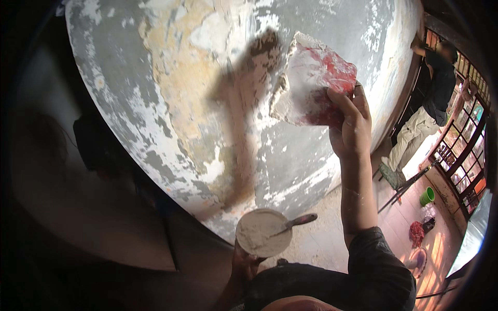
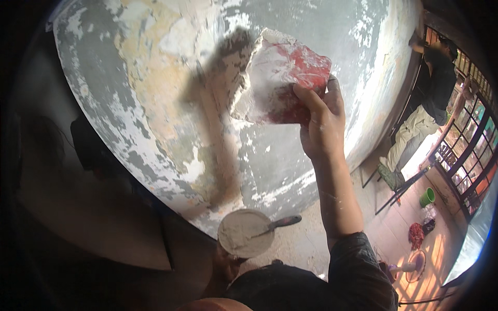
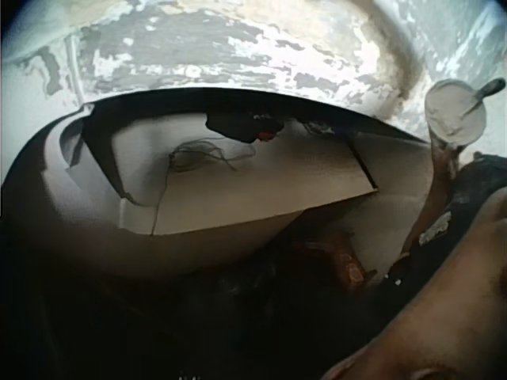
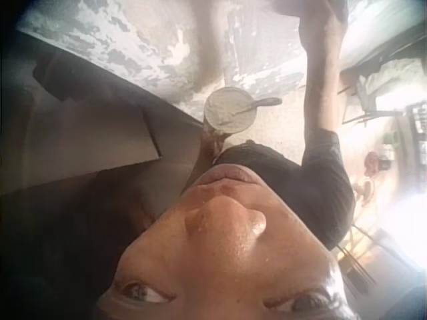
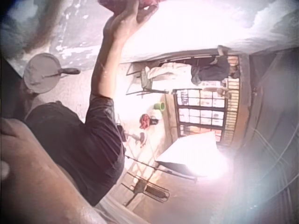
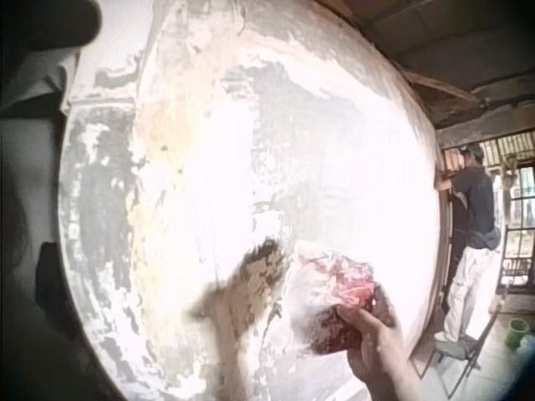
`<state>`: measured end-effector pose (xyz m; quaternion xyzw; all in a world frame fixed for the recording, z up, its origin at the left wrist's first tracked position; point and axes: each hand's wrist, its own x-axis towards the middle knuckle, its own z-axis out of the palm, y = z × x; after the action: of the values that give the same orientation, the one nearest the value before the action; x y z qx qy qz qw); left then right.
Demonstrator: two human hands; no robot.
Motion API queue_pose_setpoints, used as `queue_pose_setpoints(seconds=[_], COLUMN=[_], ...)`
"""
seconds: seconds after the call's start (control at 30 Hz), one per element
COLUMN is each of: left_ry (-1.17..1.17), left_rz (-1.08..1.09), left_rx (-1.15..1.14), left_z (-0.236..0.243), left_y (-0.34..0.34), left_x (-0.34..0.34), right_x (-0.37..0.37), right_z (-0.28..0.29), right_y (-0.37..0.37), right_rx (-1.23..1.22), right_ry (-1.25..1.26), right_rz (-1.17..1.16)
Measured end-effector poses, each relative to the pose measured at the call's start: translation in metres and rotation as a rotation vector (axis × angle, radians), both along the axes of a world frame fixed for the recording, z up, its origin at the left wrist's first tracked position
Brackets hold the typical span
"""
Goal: The person applies a white paste to a large vertical surface using a trowel and a small container. They repeatedly scoop the paste and spread it across the surface, smoothing it with the trowel.
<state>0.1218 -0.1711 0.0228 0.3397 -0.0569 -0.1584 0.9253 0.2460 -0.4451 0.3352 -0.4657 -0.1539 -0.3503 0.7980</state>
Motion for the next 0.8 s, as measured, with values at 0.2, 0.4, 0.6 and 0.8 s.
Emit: queue_pose_setpoints(seconds=[0.2,0.4,0.6,0.8], left_ry=[0.071,0.023,0.037,0.017], left_rz=[-0.015,-0.043,0.012,0.022], left_rx=[-0.107,-0.192,-0.019,0.086], left_z=[-0.008,-0.037,-0.038,-0.037], left_y=[0.02,0.037,0.049,0.049], left_x=[-0.013,-0.017,-0.013,-0.002], right_x=[0.031,0.05,0.047,0.031], right_z=[0.073,0.138,0.174,0.195], right_y=[0.009,0.008,0.019,0.05], right_rx=[-0.027,-0.322,-0.575,-0.604], right_ry=[-0.177,-0.352,-0.403,-0.464], right_rz=[-0.04,-0.308,-0.664,-0.794])
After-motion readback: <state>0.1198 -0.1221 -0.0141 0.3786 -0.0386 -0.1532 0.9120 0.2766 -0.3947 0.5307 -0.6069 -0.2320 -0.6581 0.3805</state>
